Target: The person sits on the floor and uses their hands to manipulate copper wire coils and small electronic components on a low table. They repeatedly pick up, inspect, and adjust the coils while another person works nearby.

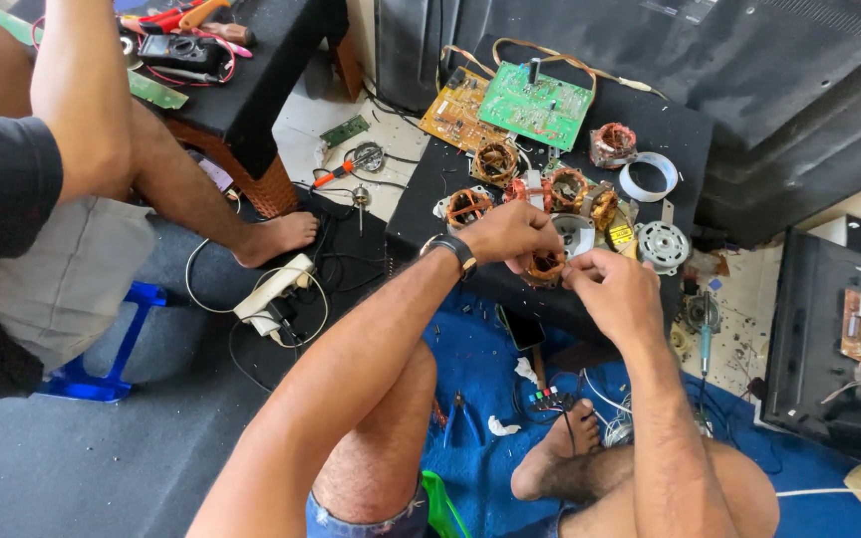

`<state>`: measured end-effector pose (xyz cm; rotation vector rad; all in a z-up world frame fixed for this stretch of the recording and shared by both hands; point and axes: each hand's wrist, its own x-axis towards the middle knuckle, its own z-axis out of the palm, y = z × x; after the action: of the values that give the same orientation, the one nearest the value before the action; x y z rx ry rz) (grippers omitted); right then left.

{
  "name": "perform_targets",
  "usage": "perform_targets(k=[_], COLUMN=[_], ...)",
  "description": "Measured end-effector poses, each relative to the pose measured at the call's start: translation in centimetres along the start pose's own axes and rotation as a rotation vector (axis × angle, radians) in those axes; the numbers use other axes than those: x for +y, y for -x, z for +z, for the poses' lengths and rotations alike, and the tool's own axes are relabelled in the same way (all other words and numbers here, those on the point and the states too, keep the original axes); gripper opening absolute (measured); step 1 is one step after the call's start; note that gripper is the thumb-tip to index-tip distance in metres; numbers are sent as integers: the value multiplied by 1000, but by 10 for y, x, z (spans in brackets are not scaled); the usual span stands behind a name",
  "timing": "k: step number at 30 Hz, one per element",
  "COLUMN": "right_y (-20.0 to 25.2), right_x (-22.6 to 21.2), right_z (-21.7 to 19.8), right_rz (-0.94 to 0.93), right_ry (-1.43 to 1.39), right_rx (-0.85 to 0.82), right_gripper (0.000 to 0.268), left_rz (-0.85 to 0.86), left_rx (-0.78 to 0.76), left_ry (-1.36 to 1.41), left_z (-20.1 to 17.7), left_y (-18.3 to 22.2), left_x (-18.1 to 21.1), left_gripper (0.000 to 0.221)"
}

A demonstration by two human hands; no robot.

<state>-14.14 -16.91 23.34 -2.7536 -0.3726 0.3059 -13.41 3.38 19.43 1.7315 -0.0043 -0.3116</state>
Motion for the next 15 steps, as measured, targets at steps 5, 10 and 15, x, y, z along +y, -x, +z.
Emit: perform_targets(k=[5, 10, 15], right_y=[13, 7, 7], right_x=[-16, -6, -13], right_z=[-20, -10, -16], right_rz=[-104, -126, -64], right_ry=[-175, -170, -247], right_rx=[29, 49, 16], right_gripper=[17, 16, 18], left_rz=[78, 91, 68], left_rx=[70, 73, 93], left_ry=[-277, -539, -609], left_z=[2, -1, 0], left_y=[2, -11, -5], left_x=[-7, -19, -12], left_gripper=[26, 29, 27])
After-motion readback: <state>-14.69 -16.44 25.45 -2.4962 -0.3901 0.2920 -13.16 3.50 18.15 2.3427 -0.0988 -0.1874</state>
